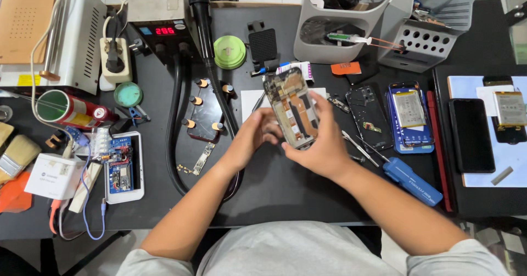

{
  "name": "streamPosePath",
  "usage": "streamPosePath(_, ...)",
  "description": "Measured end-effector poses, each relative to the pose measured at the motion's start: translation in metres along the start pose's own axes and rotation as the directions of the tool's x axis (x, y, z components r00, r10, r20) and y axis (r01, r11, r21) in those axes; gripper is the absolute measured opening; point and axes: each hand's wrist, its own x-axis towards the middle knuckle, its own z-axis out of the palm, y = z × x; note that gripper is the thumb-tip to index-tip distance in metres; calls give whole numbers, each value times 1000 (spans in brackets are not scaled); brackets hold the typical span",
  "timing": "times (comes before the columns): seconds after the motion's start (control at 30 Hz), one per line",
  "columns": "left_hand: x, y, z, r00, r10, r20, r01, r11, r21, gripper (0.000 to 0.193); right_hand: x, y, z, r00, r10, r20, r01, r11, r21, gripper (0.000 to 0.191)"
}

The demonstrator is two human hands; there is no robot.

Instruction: The person assembles a smartphone by installing a battery, connecting ribbon cables, and placing the back cover. They handle the motherboard, battery, and casing components on a cluttered workbench.

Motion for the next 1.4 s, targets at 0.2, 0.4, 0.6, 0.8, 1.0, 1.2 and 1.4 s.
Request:
streamPosePath(0.2,1,-11,12,985,100,-143,-111,991,-70,63,-16,27,42,999,-48,-23,48,999,-18,110)
streamPosePath(0.4,2,-22,0,978,111,-177,-107,994,34,60,-44,46,21,998,28,51,-26,999,-44,86)
streamPosePath(0.6,0,-31,-6,980,68,-189,-76,997,-32,58,-73,61,-33,944,-186,274,251,941,-229,63)
streamPosePath(0.8,-2,-34,-7,974,104,-201,-112,993,-27,59,-68,61,-25,920,-354,170,391,872,-294,49)
streamPosePath(1.0,-3,-33,-9,959,137,-247,-126,990,62,50,-56,55,4,901,-433,17,406,831,-380,37)
streamPosePath(1.2,-3,-32,-10,955,138,-263,-126,990,63,45,-34,66,-30,902,-414,-124,271,765,-584,23)
streamPosePath(1.4,-3,-29,-9,958,112,-264,-109,994,26,46,-2,83,-91,992,28,-122,-110,666,-738,29)
